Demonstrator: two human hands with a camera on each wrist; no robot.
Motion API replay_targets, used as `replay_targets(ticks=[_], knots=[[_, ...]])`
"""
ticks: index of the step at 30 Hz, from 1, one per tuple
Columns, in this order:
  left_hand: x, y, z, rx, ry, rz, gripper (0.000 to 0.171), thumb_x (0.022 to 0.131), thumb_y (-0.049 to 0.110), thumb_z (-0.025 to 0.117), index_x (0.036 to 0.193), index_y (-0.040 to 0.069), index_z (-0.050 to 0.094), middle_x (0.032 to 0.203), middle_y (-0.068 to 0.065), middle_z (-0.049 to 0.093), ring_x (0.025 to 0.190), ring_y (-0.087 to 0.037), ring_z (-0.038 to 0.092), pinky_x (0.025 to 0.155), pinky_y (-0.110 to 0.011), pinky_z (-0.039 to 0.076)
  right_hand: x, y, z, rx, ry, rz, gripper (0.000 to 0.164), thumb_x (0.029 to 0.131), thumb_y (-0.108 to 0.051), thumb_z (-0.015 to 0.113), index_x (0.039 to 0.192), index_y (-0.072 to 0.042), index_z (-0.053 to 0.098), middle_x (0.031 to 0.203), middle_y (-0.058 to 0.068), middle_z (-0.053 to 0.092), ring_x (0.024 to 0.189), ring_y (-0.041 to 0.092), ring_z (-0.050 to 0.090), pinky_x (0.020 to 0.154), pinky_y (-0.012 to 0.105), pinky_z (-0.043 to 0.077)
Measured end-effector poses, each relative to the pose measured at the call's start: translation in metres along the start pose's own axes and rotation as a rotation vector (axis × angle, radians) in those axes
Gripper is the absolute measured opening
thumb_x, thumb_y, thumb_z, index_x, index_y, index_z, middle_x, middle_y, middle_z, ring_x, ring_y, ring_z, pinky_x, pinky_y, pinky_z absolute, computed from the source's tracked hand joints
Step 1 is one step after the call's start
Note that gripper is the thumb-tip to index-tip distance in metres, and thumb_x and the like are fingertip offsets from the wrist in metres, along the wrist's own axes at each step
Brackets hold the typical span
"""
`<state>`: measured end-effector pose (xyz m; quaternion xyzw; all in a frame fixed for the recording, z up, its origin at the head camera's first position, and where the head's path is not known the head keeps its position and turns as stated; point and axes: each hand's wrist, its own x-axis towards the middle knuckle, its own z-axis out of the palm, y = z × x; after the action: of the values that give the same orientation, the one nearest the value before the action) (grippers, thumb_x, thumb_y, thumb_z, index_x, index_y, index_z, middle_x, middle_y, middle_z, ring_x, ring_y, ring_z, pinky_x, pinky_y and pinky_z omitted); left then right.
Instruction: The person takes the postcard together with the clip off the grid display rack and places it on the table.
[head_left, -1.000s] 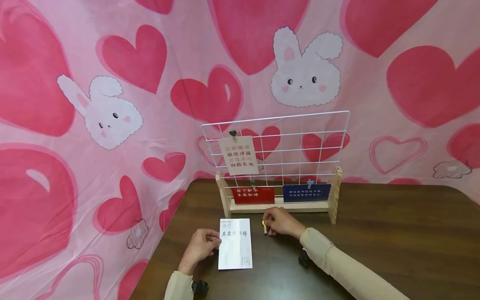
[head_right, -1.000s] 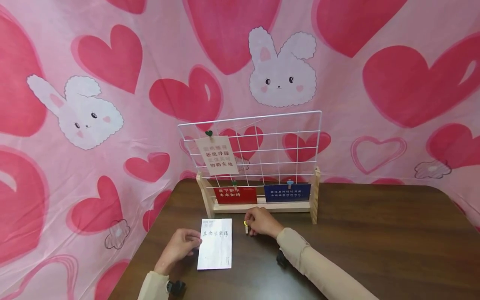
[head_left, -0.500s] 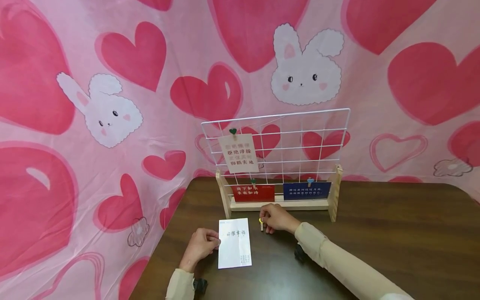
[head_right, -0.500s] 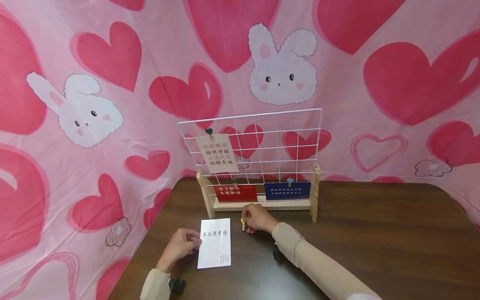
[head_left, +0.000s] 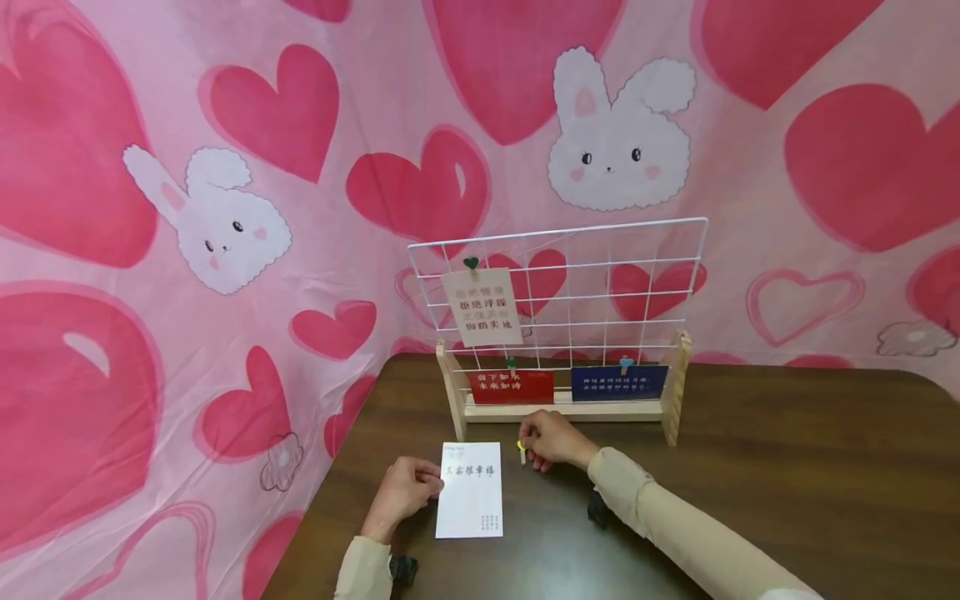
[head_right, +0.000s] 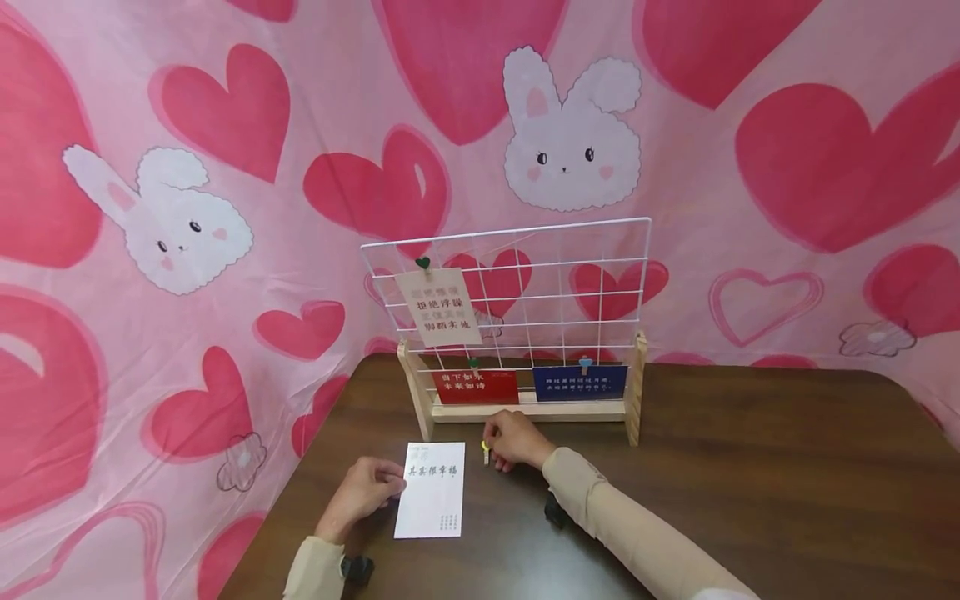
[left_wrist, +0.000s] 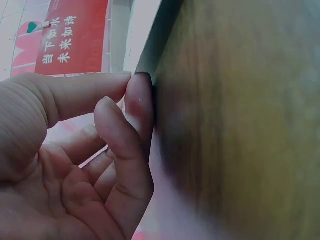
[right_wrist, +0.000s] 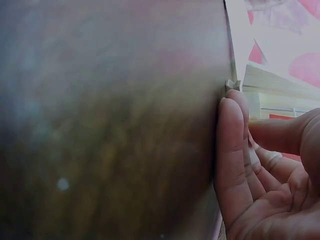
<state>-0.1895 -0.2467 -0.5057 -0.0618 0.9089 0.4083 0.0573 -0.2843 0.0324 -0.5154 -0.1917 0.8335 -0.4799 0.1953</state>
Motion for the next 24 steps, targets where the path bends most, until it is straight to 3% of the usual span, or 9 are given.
replay_targets(ticks=[5, 9, 16, 24], knots=[[-0.0021, 0.0002, 0.002, -0.004, 0.013, -0.018, 0.015, 0.088, 0.004, 0.078, 0.1, -0.004, 0.076, 0.082, -0.01, 0.076, 0.069, -0.015, 0.069, 0.063, -0.032, 0.062, -0.0011, -0.0003, 0.0008, 0.006, -0.006, 0.008, 0.005, 0.1, -0.005, 0.063, 0.101, -0.001, 0.066, 0.065, 0.007, 0.065, 0.048, 0.012, 0.062, 0.047, 0.031, 0.058], [-0.004, 0.0007, 0.0026, 0.001, 0.02, -0.031, 0.013, 0.088, 0.003, 0.077, 0.099, -0.003, 0.076, 0.08, -0.007, 0.074, 0.068, -0.014, 0.067, 0.062, -0.032, 0.062, -0.0024, -0.001, 0.0016, 0.012, -0.014, 0.016, 0.012, 0.1, -0.008, 0.065, 0.11, -0.001, 0.065, 0.067, 0.008, 0.066, 0.05, 0.013, 0.064, 0.049, 0.031, 0.059], [-0.002, -0.0005, 0.0024, 0.049, 0.055, 0.006, 0.011, 0.087, 0.004, 0.078, 0.097, 0.0, 0.076, 0.079, -0.005, 0.071, 0.064, -0.014, 0.064, 0.06, -0.03, 0.06, -0.0046, -0.0013, 0.0005, -0.005, 0.0, 0.012, 0.02, 0.101, -0.01, 0.066, 0.117, 0.0, 0.063, 0.068, 0.007, 0.065, 0.051, 0.013, 0.063, 0.051, 0.031, 0.059], [-0.0032, -0.0006, 0.0005, 0.139, 0.128, 0.036, 0.009, 0.084, 0.007, 0.081, 0.092, 0.006, 0.077, 0.076, -0.001, 0.072, 0.063, -0.012, 0.06, 0.061, -0.028, 0.049, -0.0085, -0.0079, -0.0036, -0.03, 0.031, -0.076, 0.021, 0.101, -0.009, 0.065, 0.118, 0.003, 0.063, 0.07, 0.012, 0.068, 0.051, 0.014, 0.063, 0.051, 0.03, 0.059]])
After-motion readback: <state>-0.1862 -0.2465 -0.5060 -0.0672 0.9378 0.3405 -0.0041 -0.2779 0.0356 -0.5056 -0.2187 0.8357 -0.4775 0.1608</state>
